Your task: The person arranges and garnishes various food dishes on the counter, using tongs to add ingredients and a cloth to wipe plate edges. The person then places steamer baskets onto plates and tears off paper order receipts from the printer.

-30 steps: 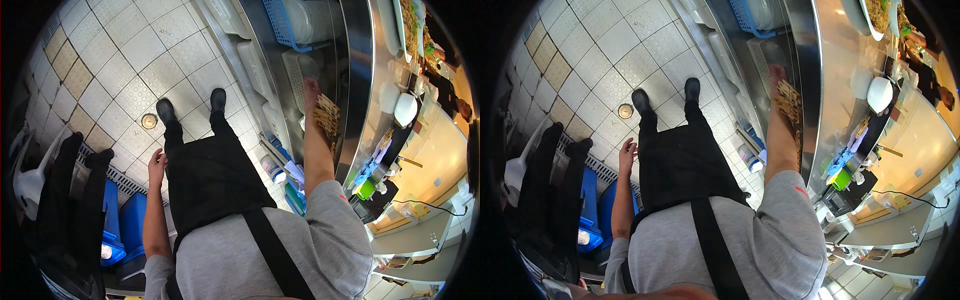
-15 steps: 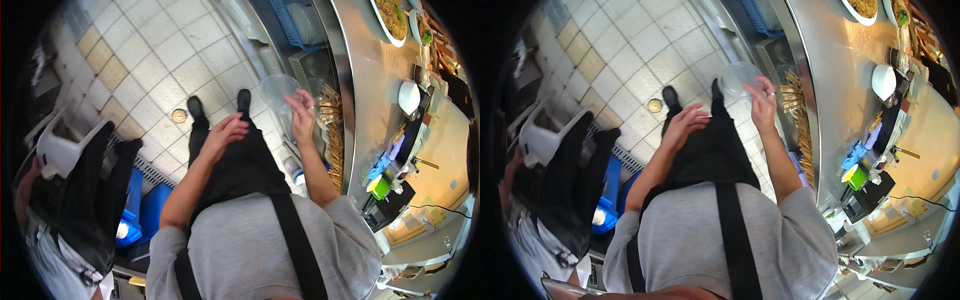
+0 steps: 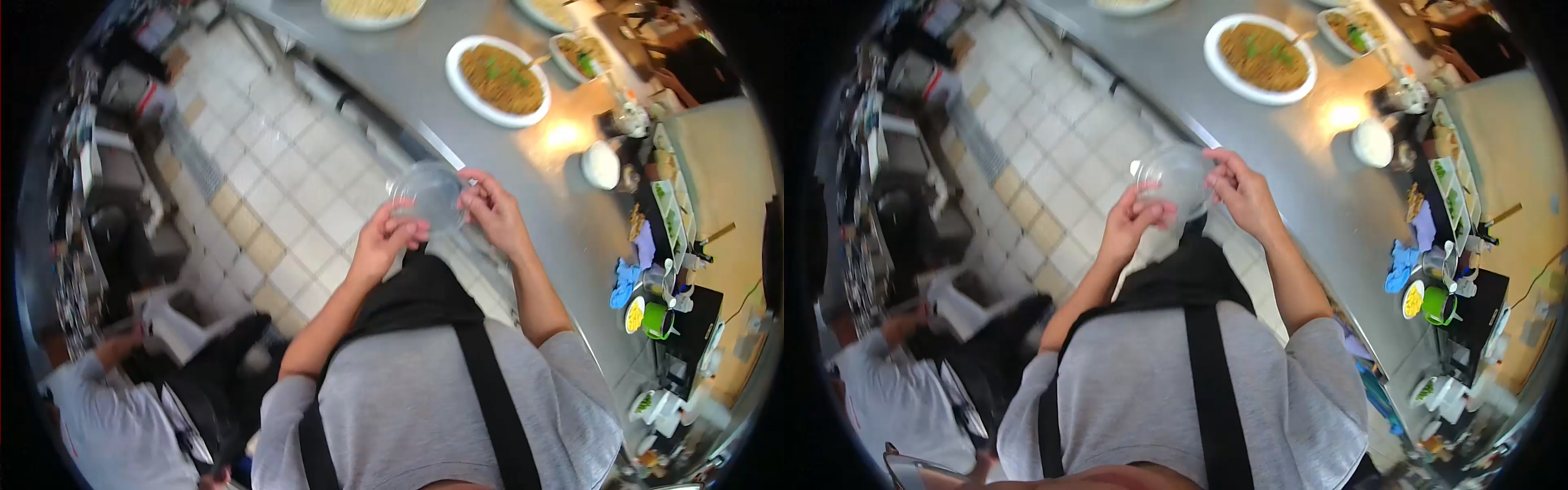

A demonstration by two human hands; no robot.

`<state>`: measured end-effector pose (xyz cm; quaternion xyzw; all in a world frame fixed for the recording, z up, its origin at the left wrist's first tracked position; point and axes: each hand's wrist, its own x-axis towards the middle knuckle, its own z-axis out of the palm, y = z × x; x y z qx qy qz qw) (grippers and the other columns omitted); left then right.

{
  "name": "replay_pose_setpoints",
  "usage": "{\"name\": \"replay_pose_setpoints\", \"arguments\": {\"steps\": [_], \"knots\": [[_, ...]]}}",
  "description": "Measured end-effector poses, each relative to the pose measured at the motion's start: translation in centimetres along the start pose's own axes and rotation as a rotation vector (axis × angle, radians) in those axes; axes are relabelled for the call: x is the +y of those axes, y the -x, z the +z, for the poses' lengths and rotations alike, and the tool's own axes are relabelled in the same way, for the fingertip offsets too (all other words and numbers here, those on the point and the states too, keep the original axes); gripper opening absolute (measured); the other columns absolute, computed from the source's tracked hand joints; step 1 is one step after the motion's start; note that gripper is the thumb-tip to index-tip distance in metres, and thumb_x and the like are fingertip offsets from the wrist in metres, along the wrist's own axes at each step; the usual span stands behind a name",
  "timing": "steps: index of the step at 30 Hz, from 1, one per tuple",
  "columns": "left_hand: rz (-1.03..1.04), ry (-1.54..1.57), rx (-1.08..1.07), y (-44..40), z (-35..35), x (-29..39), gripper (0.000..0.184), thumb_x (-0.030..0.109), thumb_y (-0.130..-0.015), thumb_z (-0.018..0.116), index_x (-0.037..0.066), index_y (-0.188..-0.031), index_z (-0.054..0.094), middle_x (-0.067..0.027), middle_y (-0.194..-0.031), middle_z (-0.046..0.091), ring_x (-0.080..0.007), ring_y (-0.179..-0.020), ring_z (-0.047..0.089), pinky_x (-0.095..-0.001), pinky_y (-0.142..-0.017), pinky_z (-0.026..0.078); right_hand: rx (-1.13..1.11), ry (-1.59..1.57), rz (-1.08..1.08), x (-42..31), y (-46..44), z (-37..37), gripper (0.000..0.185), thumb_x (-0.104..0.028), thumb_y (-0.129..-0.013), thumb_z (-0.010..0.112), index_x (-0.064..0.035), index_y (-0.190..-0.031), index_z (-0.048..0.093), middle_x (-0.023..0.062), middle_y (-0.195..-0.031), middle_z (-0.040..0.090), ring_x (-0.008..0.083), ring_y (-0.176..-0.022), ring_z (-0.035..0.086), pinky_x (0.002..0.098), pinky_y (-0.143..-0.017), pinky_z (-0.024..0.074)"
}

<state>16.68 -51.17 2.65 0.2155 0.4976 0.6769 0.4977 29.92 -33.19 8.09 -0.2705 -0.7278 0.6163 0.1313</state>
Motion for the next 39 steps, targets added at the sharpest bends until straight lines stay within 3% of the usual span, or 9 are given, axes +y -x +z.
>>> {"name": "replay_pose_setpoints", "arguments": {"steps": [3, 9, 15, 19, 25, 31, 35, 36, 39], "knots": [[0.088, -0.198, -0.030, -4.9, 1.0, 2.6, 0.034, 0.013, -0.094, 0.055, 0.004, -0.126, 0.049, -0.0095, -0.101, 0.066, -0.0155, -0.090, 0.063, -0.0287, -0.076, 0.050, 0.123, 0.141, -0.180, -1.7, -5.0, -7.2, 0.028, -0.004, -0.089, 0.052, -0.0022, -0.116, 0.055, 0.0020, -0.079, 0.060, 0.0072, -0.068, 0.054, 0.0229, -0.064, 0.0461], [0.518, -1.059, 0.256, -19.1, -1.0, 3.7, 0.031, 0.014, -0.088, 0.057, 0.003, -0.118, 0.057, -0.0167, -0.121, 0.057, -0.0317, -0.106, 0.056, -0.0408, -0.090, 0.044, 0.595, -0.110, -0.209, -6.4, -22.5, -26.8, 0.030, -0.014, -0.089, 0.059, -0.0022, -0.116, 0.055, 0.0040, -0.082, 0.065, 0.0077, -0.054, 0.055, 0.0200, -0.042, 0.0409], [0.444, -1.671, 0.389, -26.0, 0.8, 5.0, 0.046, 0.023, -0.086, 0.055, 0.008, -0.129, 0.050, -0.0164, -0.139, 0.042, -0.0369, -0.129, 0.035, -0.0510, -0.105, 0.024, 0.945, -0.285, -0.149, -3.7, -39.0, -41.3, 0.032, -0.012, -0.081, 0.062, -0.0005, -0.110, 0.058, 0.0069, -0.076, 0.066, 0.0130, -0.052, 0.060, 0.0246, -0.038, 0.0384], [0.315, -1.680, 0.353, -26.8, 0.8, 5.5, 0.051, 0.028, -0.087, 0.054, 0.010, -0.134, 0.046, -0.0157, -0.143, 0.038, -0.0375, -0.133, 0.030, -0.0536, -0.107, 0.018, 1.077, -0.421, -0.057, 0.6, -46.4, -49.5, 0.023, -0.008, -0.077, 0.062, 0.0023, -0.098, 0.063, 0.0078, -0.067, 0.064, 0.0158, -0.050, 0.061, 0.0277, -0.036, 0.0353], [0.229, -1.719, 0.313, -27.3, 0.9, 5.6, 0.053, 0.030, -0.087, 0.053, 0.009, -0.135, 0.045, -0.0164, -0.144, 0.036, -0.0383, -0.134, 0.028, -0.0539, -0.108, 0.017, 1.375, -0.220, 0.078, 2.6, -48.9, -54.2, 0.012, -0.004, -0.083, 0.055, 0.0025, -0.087, 0.063, 0.0129, -0.064, 0.066, 0.0192, -0.052, 0.066, 0.0292, -0.045, 0.0541], [0.144, -1.758, 0.294, -27.7, 1.2, 5.7, 0.054, 0.031, -0.087, 0.054, 0.009, -0.135, 0.045, -0.0173, -0.144, 0.035, -0.0388, -0.134, 0.027, -0.0550, -0.107, 0.016, 1.311, 0.312, 0.350, 3.2, -49.5, -56.2, 0.019, -0.012, -0.085, 0.054, 0.0002, -0.081, 0.068, 0.0096, -0.062, 0.067, 0.0163, -0.053, 0.066, 0.0270, -0.049, 0.0535], [0.129, -1.757, 0.294, -27.9, 1.1, 5.5, 0.054, 0.029, -0.087, 0.053, 0.009, -0.136, 0.044, -0.0172, -0.144, 0.034, -0.0386, -0.135, 0.026, -0.0545, -0.108, 0.014, 1.173, 0.302, 0.399, 6.5, -52.3, -59.6, 0.023, -0.017, -0.085, 0.055, -0.0008, -0.076, 0.070, 0.0072, -0.060, 0.067, 0.0144, -0.051, 0.065, 0.0281, -0.054, 0.0536], [0.133, -1.760, 0.292, -27.9, 1.1, 5.4, 0.054, 0.029, -0.086, 0.053, 0.009, -0.136, 0.044, -0.0172, -0.144, 0.034, -0.0384, -0.135, 0.026, -0.0540, -0.108, 0.014, 1.129, 0.274, 0.326, 9.6, -54.2, -62.5, 0.025, -0.021, -0.085, 0.054, -0.0024, -0.082, 0.071, 0.0113, -0.070, 0.069, 0.0199, -0.063, 0.069, 0.0315, -0.065, 0.0551], [0.122, -1.766, 0.290, -27.9, 1.2, 5.4, 0.054, 0.030, -0.086, 0.053, 0.009, -0.136, 0.044, -0.0171, -0.144, 0.035, -0.0384, -0.135, 0.026, -0.0537, -0.108, 0.014, 1.098, 0.682, 0.247, 9.7, -54.4, -63.0, 0.029, -0.026, -0.085, 0.051, -0.0048, -0.089, 0.071, 0.0151, -0.083, 0.070, 0.0263, -0.080, 0.069, 0.0357, -0.071, 0.0542]]}}
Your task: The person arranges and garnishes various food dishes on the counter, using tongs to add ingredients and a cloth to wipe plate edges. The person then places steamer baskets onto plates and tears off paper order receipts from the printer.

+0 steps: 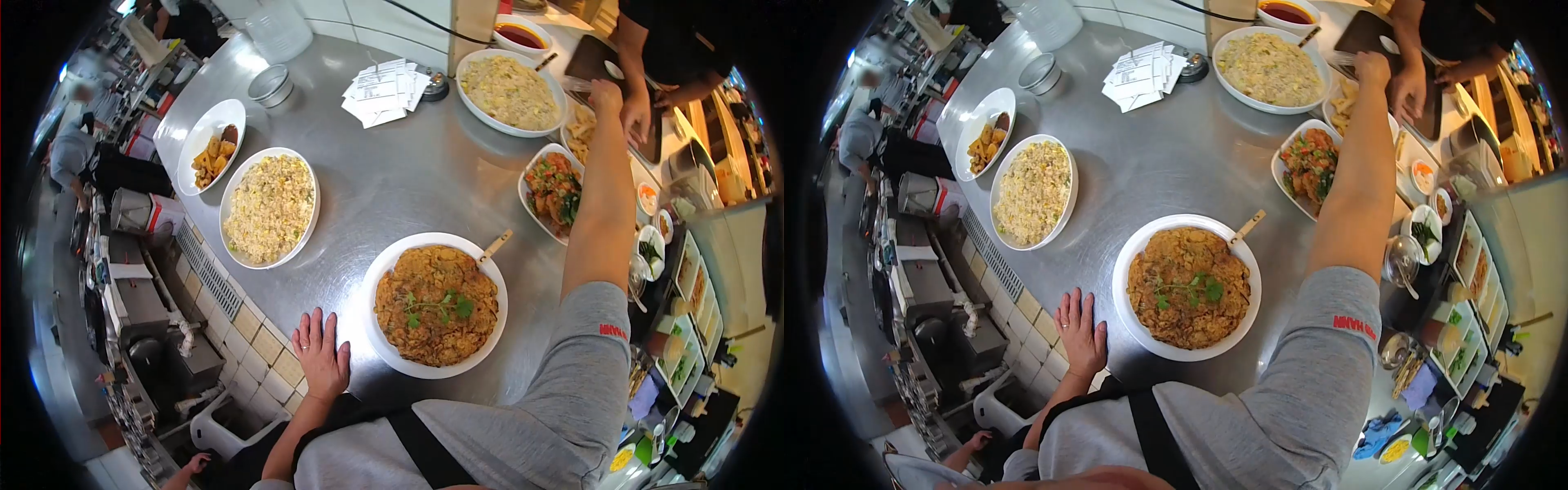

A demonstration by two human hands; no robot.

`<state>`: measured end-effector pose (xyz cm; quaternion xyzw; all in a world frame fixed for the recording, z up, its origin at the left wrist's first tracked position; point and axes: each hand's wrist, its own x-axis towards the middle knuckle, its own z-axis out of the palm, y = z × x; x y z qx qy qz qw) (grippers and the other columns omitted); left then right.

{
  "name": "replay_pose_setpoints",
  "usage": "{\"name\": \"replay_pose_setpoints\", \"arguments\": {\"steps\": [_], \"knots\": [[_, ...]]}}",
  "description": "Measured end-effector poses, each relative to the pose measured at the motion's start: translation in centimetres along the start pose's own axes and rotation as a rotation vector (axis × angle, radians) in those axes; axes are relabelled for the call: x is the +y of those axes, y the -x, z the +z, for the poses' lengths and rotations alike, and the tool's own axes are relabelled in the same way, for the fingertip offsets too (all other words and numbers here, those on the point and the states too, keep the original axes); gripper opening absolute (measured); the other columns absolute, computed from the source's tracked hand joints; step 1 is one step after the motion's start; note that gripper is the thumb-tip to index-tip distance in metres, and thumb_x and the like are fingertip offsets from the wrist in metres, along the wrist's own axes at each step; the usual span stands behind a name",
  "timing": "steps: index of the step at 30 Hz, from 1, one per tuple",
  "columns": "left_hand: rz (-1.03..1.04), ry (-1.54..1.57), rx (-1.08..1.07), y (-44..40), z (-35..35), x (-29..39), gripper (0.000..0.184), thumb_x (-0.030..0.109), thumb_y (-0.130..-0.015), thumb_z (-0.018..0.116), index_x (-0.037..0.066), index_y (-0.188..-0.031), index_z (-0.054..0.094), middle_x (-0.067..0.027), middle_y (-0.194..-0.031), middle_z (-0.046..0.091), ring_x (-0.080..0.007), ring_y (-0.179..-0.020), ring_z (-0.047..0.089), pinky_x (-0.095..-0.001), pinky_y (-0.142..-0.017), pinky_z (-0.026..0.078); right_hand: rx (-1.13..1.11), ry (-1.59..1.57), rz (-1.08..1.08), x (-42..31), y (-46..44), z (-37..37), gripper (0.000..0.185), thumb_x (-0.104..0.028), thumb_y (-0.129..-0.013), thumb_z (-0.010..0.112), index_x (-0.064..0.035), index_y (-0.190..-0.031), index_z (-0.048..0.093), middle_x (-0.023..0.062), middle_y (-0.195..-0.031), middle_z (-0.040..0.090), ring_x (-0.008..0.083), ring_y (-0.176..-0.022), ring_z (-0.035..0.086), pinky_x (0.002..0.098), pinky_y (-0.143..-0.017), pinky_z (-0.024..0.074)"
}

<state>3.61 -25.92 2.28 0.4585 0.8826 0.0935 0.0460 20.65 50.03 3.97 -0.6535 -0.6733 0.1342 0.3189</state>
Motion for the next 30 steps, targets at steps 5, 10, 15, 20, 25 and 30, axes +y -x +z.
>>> {"name": "replay_pose_setpoints", "arguments": {"steps": [5, 10, 15, 20, 25, 30], "knots": [[0.044, -0.010, 0.061, 0.3, 0.4, -0.2, 0.054, 0.030, -0.088, 0.051, 0.008, -0.136, 0.043, -0.0166, -0.145, 0.034, -0.0384, -0.135, 0.026, -0.0537, -0.107, 0.015, -0.210, -0.129, -0.089, -3.4, 5.6, -8.5, 0.029, -0.028, -0.088, 0.053, -0.0075, -0.102, 0.068, 0.0139, -0.096, 0.068, 0.0210, -0.077, 0.068, 0.0320, -0.066, 0.0537], [0.086, -0.001, 0.127, 0.8, 1.4, -0.8, 0.054, 0.030, -0.089, 0.050, 0.009, -0.137, 0.042, -0.0159, -0.145, 0.034, -0.0379, -0.134, 0.027, -0.0537, -0.107, 0.015, -0.491, -0.185, -0.302, -6.7, 14.7, -20.8, 0.033, -0.019, -0.088, 0.057, -0.0037, -0.116, 0.061, 0.0043, -0.097, 0.066, 0.0119, -0.080, 0.062, 0.0242, -0.069, 0.0509], [0.164, 0.026, 0.188, 1.2, 2.0, -1.7, 0.052, 0.031, -0.089, 0.050, 0.008, -0.136, 0.043, -0.0160, -0.144, 0.035, -0.0367, -0.133, 0.029, -0.0542, -0.106, 0.016, -0.786, -0.139, -0.497, -7.7, 31.5, -32.0, 0.031, -0.021, -0.094, 0.053, -0.0074, -0.121, 0.059, 0.0014, -0.106, 0.063, 0.0102, -0.090, 0.058, 0.0245, -0.081, 0.0486], [0.362, 0.427, 0.126, -1.4, 1.1, -3.0, 0.047, 0.015, -0.088, 0.053, 0.005, -0.133, 0.044, -0.0178, -0.122, 0.056, -0.0356, -0.112, 0.049, -0.0445, -0.097, 0.035, -0.977, -0.090, -0.434, -4.5, 51.2, -37.1, 0.029, -0.020, -0.092, 0.056, -0.0070, -0.118, 0.061, 0.0078, -0.104, 0.068, 0.0150, -0.094, 0.063, 0.0299, -0.080, 0.0500], [-0.030, 1.214, -0.330, -6.2, 1.1, -0.4, 0.047, 0.006, -0.092, 0.050, 0.001, -0.137, 0.038, -0.0094, -0.083, 0.063, -0.0166, -0.063, 0.062, -0.0262, -0.051, 0.049, -0.893, -0.299, 0.081, 4.3, 65.6, -33.3, 0.032, -0.012, -0.088, 0.059, -0.0093, -0.120, 0.060, 0.0082, -0.111, 0.064, 0.0162, -0.092, 0.061, 0.0310, -0.082, 0.0491], [0.073, 1.280, -0.526, -8.5, 1.9, 0.2, 0.061, 0.002, -0.090, 0.051, 0.002, -0.145, 0.023, -0.0083, -0.072, 0.060, -0.0145, -0.049, 0.059, -0.0240, -0.041, 0.048, -0.034, 0.147, 0.075, 8.6, 74.2, -29.4, 0.031, -0.008, -0.082, 0.062, -0.0082, -0.113, 0.063, 0.0152, -0.112, 0.061, 0.0292, -0.100, 0.058, 0.0390, -0.089, 0.0457]]}}
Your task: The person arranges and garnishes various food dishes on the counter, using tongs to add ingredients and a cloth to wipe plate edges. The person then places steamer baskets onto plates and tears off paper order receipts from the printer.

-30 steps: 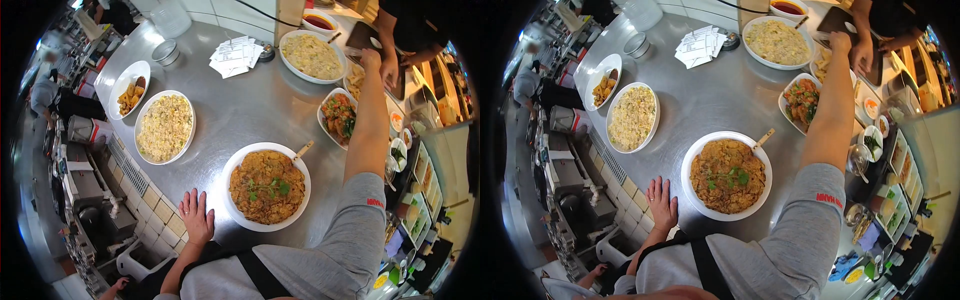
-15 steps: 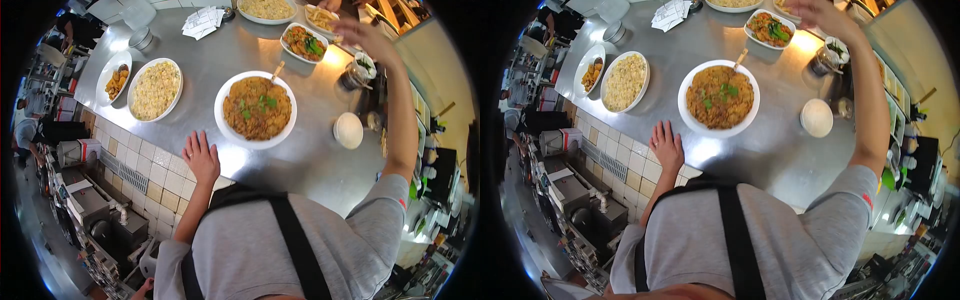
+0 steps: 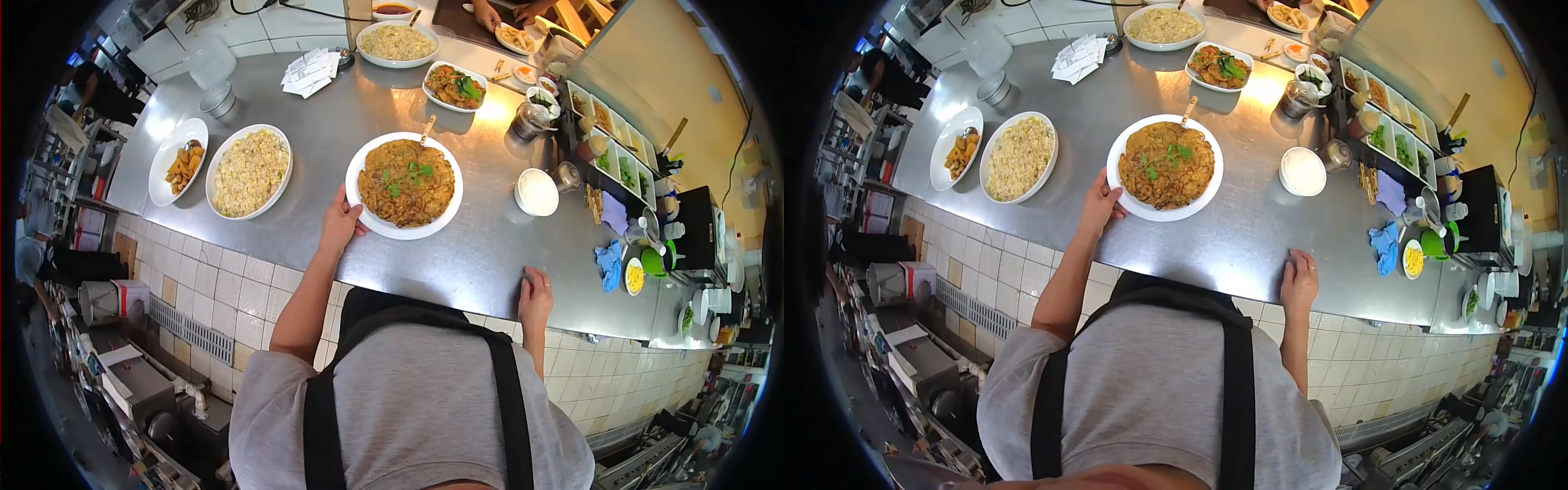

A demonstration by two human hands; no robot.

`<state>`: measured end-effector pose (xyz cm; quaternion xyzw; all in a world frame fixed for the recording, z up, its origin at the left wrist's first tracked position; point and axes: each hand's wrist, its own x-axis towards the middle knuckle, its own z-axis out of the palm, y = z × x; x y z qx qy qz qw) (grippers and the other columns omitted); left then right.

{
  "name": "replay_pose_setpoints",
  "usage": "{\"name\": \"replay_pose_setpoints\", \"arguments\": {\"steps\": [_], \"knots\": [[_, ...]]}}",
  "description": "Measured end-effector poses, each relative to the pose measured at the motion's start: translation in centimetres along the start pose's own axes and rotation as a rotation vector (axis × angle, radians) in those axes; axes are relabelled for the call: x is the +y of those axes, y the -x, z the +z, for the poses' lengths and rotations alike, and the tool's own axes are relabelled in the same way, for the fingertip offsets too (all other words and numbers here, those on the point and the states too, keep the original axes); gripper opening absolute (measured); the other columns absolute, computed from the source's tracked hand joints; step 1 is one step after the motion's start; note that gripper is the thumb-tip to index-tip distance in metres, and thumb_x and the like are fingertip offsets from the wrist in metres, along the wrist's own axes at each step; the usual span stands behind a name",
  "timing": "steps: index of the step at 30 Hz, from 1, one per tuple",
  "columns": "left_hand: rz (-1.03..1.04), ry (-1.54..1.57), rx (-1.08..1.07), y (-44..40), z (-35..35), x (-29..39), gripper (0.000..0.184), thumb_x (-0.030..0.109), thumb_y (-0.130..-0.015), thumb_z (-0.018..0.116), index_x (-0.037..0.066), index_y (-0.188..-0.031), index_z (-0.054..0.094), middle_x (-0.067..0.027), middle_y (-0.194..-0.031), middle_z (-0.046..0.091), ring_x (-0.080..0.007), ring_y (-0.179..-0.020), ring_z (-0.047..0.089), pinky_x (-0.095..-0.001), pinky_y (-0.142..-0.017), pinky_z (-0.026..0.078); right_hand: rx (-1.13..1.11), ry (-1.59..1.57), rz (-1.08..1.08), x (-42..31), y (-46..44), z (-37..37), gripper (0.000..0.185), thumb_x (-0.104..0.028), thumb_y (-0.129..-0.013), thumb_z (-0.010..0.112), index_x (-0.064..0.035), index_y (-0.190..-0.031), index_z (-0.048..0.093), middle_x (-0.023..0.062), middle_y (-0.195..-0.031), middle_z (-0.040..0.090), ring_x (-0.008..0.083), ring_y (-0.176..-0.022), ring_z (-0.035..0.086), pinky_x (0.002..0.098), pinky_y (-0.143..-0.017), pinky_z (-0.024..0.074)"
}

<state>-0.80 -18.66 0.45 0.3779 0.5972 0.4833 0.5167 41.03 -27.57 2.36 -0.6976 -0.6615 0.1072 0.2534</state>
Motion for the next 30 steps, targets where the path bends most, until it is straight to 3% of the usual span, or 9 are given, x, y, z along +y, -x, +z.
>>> {"name": "replay_pose_setpoints", "arguments": {"steps": [2, 3, 13, 16, 23, 30], "knots": [[-0.031, -0.022, -0.040, -0.3, -0.1, 0.1, 0.063, 0.002, -0.090, 0.051, 0.004, -0.146, 0.021, -0.0085, -0.070, 0.059, -0.0151, -0.049, 0.059, -0.0249, -0.041, 0.049, 0.202, 0.189, -0.096, 0.7, 0.4, 0.6, 0.031, -0.006, -0.079, 0.063, -0.0070, -0.110, 0.063, 0.0167, -0.116, 0.058, 0.0331, -0.103, 0.055, 0.0411, -0.091, 0.0441], [-0.046, -0.032, -0.056, -0.2, 0.0, 0.2, 0.064, 0.002, -0.090, 0.051, 0.005, -0.146, 0.020, -0.0086, -0.069, 0.059, -0.0154, -0.049, 0.059, -0.0254, -0.041, 0.049, 0.225, 0.183, -0.045, 1.1, 0.4, 0.9, 0.032, -0.007, -0.079, 0.064, -0.0063, -0.111, 0.063, 0.0184, -0.119, 0.056, 0.0341, -0.108, 0.053, 0.0435, -0.094, 0.0411], [-0.127, -0.041, -0.207, -0.7, 3.3, 0.5, 0.052, 0.013, -0.095, 0.047, 0.009, -0.144, 0.031, -0.0070, -0.070, 0.063, -0.0135, -0.050, 0.061, -0.0231, -0.041, 0.048, 0.254, 0.102, -0.235, 5.7, -5.1, 0.4, 0.028, -0.007, -0.080, 0.062, -0.0060, -0.108, 0.064, 0.0135, -0.116, 0.058, 0.0334, -0.108, 0.052, 0.0425, -0.094, 0.0401], [-0.173, -0.081, -0.132, -1.4, 3.3, 0.3, 0.050, 0.012, -0.094, 0.048, 0.007, -0.142, 0.034, -0.0064, -0.069, 0.063, -0.0134, -0.049, 0.061, -0.0223, -0.040, 0.047, 0.280, 0.067, -0.227, 7.2, -7.7, 0.8, 0.023, -0.006, -0.080, 0.061, -0.0063, -0.102, 0.065, 0.0126, -0.110, 0.061, 0.0318, -0.106, 0.054, 0.0417, -0.093, 0.0409], [-0.070, -0.121, -0.023, -0.7, 4.0, 0.1, 0.046, 0.011, -0.093, 0.050, 0.004, -0.138, 0.041, -0.0066, -0.067, 0.062, -0.0127, -0.048, 0.060, -0.0219, -0.040, 0.047, 0.324, 0.064, -0.212, 9.0, -11.6, 1.2, 0.021, -0.005, -0.079, 0.060, -0.0081, -0.098, 0.067, 0.0099, -0.108, 0.063, 0.0284, -0.104, 0.056, 0.0400, -0.093, 0.0417], [-0.036, -0.152, -0.048, -0.6, 3.9, -0.3, 0.044, 0.012, -0.094, 0.049, 0.004, -0.137, 0.042, -0.0071, -0.069, 0.063, -0.0121, -0.050, 0.060, -0.0211, -0.041, 0.047, 0.341, 0.043, -0.193, 9.2, -11.6, 1.5, 0.020, -0.006, -0.079, 0.060, -0.0090, -0.097, 0.068, 0.0091, -0.108, 0.063, 0.0280, -0.104, 0.056, 0.0400, -0.092, 0.0424]]}}
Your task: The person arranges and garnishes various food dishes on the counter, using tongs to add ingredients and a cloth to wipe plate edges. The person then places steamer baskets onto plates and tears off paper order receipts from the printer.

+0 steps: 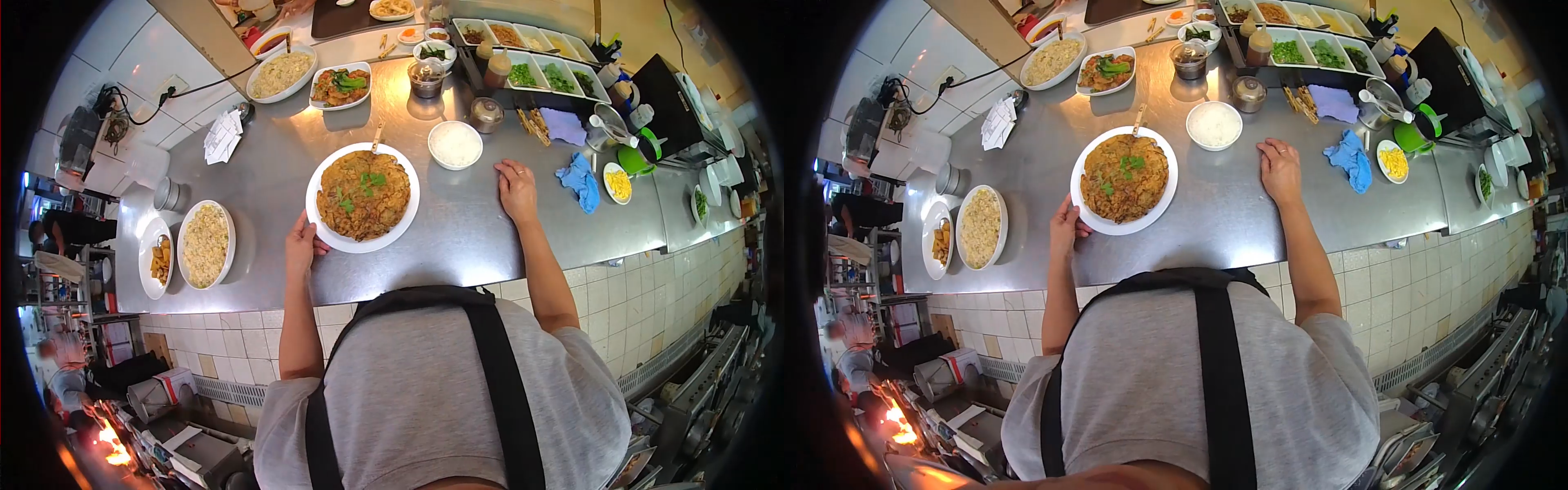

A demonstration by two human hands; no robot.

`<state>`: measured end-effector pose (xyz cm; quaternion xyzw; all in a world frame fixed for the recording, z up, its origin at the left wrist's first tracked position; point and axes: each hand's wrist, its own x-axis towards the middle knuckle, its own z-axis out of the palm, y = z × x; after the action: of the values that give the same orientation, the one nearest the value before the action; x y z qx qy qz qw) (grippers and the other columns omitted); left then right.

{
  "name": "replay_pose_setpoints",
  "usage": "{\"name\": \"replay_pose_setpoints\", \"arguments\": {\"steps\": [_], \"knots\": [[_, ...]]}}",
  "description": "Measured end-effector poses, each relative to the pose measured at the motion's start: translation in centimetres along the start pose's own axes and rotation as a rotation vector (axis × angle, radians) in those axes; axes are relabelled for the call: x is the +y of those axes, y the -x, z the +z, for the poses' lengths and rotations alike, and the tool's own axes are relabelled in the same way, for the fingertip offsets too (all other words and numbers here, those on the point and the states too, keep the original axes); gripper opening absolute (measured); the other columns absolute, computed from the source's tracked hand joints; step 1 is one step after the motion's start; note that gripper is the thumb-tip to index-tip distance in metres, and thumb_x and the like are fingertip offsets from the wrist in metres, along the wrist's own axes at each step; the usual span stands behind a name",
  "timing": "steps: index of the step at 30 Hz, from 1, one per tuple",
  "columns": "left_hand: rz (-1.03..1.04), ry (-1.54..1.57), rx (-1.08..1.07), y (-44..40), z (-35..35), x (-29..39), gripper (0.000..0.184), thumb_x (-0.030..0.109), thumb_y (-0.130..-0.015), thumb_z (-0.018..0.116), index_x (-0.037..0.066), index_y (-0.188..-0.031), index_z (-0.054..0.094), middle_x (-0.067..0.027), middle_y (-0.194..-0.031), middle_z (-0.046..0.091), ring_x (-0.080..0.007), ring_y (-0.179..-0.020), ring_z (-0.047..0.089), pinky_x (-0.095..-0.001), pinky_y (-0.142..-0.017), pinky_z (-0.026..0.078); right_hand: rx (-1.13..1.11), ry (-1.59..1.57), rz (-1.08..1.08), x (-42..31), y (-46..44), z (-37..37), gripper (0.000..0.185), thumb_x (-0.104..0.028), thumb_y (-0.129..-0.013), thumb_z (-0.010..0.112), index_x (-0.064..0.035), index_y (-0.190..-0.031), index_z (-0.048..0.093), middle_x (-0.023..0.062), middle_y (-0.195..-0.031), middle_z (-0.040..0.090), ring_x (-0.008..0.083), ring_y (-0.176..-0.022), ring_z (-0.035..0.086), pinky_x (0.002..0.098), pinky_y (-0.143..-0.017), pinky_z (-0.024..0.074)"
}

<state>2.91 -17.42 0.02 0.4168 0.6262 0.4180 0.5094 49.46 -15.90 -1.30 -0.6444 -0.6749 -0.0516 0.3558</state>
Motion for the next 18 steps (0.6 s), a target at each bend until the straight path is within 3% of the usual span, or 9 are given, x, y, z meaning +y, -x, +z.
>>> {"name": "replay_pose_setpoints", "arguments": {"steps": [2, 7, 10, 12, 18], "knots": [[0.030, -0.016, -0.027, 0.3, 0.4, 0.1, 0.042, 0.012, -0.095, 0.046, 0.004, -0.135, 0.041, -0.0098, -0.068, 0.063, -0.0149, -0.049, 0.061, -0.0229, -0.040, 0.049, 0.016, -0.024, -0.029, 0.1, -0.1, 0.5, 0.019, -0.006, -0.079, 0.060, -0.0081, -0.096, 0.068, 0.0098, -0.107, 0.064, 0.0283, -0.103, 0.056, 0.0404, -0.092, 0.0429], [-0.006, 0.104, -0.029, 2.5, 2.2, -0.9, 0.040, 0.012, -0.096, 0.045, 0.004, -0.135, 0.036, -0.0155, -0.082, 0.065, -0.0195, -0.057, 0.065, -0.0263, -0.045, 0.054, 0.052, 0.028, -0.007, 0.3, 0.5, 0.7, 0.014, -0.009, -0.080, 0.060, -0.0066, -0.091, 0.068, 0.0110, -0.105, 0.064, 0.0283, -0.103, 0.057, 0.0409, -0.090, 0.0434], [-0.127, 0.244, -0.031, 4.4, 3.6, -1.3, 0.058, 0.010, -0.095, 0.044, 0.013, -0.145, 0.013, -0.0220, -0.086, 0.063, -0.0288, -0.059, 0.066, -0.0310, -0.046, 0.055, 0.051, -0.015, -0.004, -0.3, 0.4, -0.2, 0.015, -0.010, -0.080, 0.060, -0.0074, -0.092, 0.068, 0.0090, -0.105, 0.064, 0.0265, -0.104, 0.056, 0.0394, -0.093, 0.0418], [-0.187, 0.293, 0.021, 5.9, 5.4, -0.5, 0.060, 0.009, -0.095, 0.043, 0.017, -0.146, 0.012, -0.0222, -0.086, 0.063, -0.0291, -0.060, 0.066, -0.0324, -0.047, 0.055, 0.062, 0.000, 0.009, -0.1, 0.6, -0.5, 0.016, -0.010, -0.080, 0.060, -0.0079, -0.093, 0.068, 0.0083, -0.105, 0.064, 0.0260, -0.105, 0.055, 0.0387, -0.094, 0.0409], [-0.211, 0.250, -0.078, 6.5, 4.6, 0.8, 0.059, 0.008, -0.097, 0.037, 0.013, -0.146, 0.006, -0.0209, -0.089, 0.063, -0.0260, -0.066, 0.067, -0.0315, -0.055, 0.056, 0.051, -0.008, 0.015, -0.9, 0.5, -0.5, 0.017, -0.010, -0.080, 0.060, -0.0085, -0.096, 0.068, 0.0080, -0.105, 0.064, 0.0256, -0.105, 0.055, 0.0386, -0.095, 0.0402]]}}
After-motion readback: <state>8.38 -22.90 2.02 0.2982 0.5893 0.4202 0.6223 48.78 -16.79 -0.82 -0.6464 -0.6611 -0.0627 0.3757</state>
